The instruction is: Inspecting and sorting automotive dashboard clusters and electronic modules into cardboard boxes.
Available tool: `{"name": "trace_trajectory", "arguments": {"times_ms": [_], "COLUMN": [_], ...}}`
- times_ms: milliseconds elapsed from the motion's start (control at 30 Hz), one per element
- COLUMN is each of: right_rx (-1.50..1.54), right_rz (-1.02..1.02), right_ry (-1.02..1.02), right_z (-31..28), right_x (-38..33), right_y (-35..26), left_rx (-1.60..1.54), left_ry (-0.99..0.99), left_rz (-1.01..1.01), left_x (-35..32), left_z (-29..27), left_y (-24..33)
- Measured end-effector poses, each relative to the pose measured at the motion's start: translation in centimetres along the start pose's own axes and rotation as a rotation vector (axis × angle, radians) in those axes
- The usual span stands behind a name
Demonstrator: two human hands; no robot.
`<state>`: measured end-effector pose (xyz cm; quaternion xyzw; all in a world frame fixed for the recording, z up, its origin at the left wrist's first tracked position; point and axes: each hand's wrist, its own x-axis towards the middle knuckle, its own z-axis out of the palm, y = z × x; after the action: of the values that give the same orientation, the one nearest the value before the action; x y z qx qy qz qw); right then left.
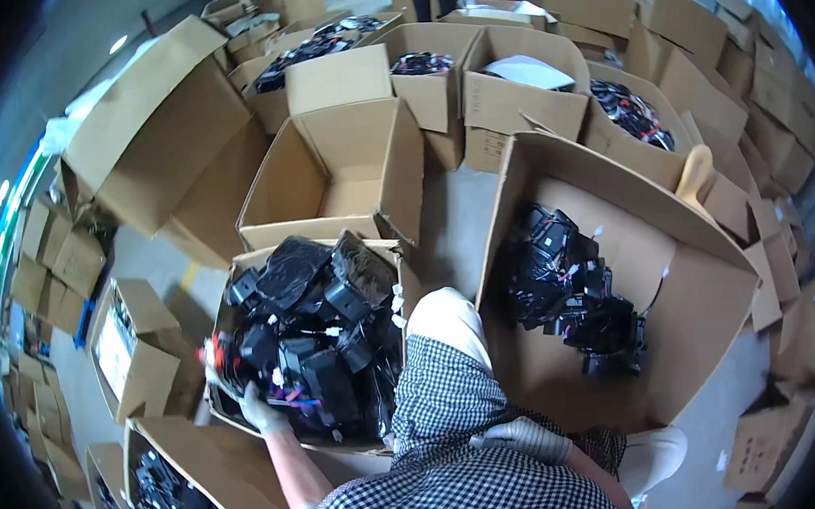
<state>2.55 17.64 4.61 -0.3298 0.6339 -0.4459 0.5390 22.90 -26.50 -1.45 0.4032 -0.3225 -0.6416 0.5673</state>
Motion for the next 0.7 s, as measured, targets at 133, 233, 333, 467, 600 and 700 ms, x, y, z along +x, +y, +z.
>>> {"name": "trace_trajectory", "arguments": {"times_ms": [133, 233, 333, 467, 600, 700], "right_rx": [-0.062, -0.289, -0.206, -0.127, 0.098, 0.147], "right_rz": [-0.009, 0.01, -0.124, 0.054, 0.071, 0.059], "right_ry": [-0.011, -0.129, 0.017, 0.055, 0.138, 0.078], "right_z": [-0.4, -0.7, 0.6, 0.4, 0.9, 0.7], "right_x": [-0.3, 0.0, -0.7, -1.1, -1.4, -1.5], "right_y": [-0.3, 0.5, 0.2, -0.3, 0.6, 0.7], "left_rx": [0.192, 0.139, 0.029, 0.011, -0.266, -0.255], "left_ry": [0.101, -0.116, -0.214, -0.26, -0.339, -0.489], "left_rz": [0.089, 0.356, 0.48, 0.757, 0.872, 0.853], "left_x": [-1.2, -8.5, -12.1, -11.1, -10.4, -10.1], "left_z": [-4.5, 5.3, 11.7, 18.1, 24.5, 26.2], "left_y": [-0.4, 4.2, 10.5, 13.6, 14.8, 15.8]}}
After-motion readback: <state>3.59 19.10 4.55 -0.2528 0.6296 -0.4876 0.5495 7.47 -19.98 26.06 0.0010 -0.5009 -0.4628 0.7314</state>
